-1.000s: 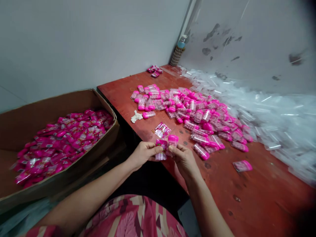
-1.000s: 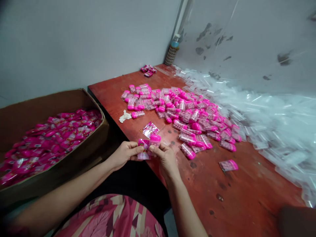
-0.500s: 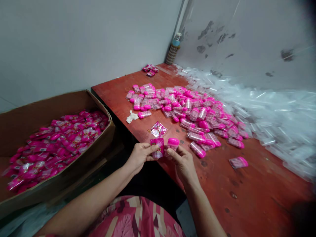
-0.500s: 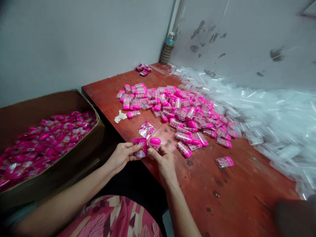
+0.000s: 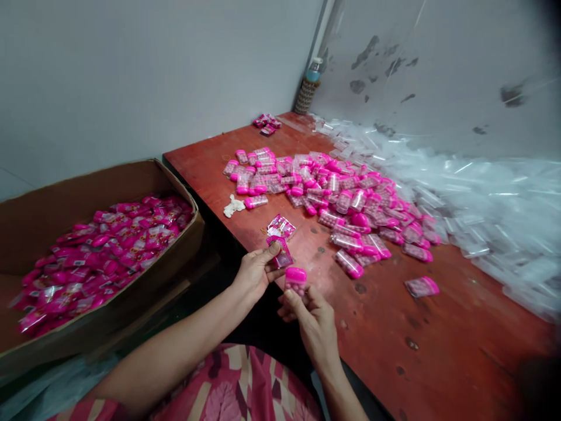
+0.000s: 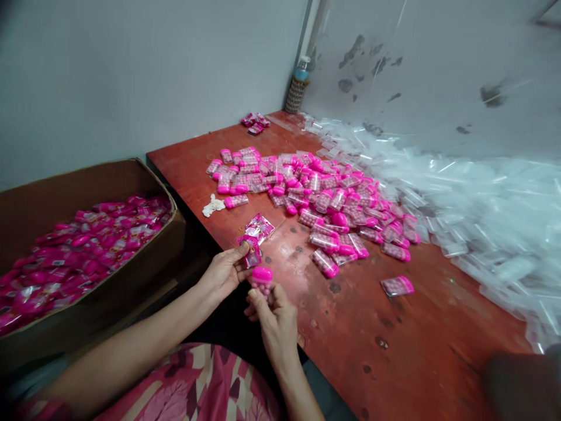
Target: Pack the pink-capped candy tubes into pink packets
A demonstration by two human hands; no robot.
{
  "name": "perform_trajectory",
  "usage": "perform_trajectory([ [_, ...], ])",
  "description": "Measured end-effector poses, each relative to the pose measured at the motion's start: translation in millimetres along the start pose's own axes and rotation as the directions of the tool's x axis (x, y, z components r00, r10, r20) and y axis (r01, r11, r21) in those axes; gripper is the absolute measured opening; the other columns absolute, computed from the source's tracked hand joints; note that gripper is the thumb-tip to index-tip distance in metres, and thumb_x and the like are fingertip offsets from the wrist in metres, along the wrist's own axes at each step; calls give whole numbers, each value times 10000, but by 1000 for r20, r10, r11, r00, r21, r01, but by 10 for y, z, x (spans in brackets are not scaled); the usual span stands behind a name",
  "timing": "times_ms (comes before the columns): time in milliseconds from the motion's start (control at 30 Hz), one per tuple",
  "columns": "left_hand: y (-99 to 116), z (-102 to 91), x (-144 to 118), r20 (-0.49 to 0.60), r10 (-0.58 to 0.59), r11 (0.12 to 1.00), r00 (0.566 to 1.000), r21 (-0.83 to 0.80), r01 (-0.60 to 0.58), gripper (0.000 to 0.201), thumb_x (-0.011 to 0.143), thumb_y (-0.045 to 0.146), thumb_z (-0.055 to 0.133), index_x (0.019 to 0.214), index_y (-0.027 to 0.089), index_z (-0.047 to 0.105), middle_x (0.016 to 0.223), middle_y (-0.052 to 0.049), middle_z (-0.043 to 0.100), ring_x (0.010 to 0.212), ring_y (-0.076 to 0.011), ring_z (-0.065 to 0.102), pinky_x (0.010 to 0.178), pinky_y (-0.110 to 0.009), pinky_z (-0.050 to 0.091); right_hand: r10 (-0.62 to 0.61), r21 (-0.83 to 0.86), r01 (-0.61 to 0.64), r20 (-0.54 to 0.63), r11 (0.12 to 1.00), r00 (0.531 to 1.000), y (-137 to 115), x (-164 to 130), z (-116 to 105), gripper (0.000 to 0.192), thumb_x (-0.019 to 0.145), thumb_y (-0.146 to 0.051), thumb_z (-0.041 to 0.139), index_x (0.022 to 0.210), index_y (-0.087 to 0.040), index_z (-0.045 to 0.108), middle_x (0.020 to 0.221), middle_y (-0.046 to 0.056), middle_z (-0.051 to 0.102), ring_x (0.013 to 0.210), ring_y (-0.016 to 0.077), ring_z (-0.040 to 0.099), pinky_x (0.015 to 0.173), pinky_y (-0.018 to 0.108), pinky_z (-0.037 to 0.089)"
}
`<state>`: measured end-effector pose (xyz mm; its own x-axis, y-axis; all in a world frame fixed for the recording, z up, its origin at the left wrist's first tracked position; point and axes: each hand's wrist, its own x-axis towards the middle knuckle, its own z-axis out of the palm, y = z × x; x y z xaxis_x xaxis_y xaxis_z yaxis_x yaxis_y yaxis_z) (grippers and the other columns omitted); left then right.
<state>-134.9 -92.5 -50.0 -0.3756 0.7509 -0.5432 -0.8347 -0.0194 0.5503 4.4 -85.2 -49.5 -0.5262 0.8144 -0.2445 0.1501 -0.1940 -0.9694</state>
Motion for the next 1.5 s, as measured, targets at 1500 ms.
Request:
perform_trajectory([
  [1500, -88, 5, -50, 177, 53, 961, 983, 260, -98, 215, 575, 257, 734, 613, 75, 625, 577, -37, 609, 520, -109, 564, 571, -249, 467, -95, 239, 103, -45, 966, 994, 84, 134, -9, 312, 758, -270, 605, 1039, -189, 497, 806, 20, 645, 635, 131, 619, 596, 266, 516],
])
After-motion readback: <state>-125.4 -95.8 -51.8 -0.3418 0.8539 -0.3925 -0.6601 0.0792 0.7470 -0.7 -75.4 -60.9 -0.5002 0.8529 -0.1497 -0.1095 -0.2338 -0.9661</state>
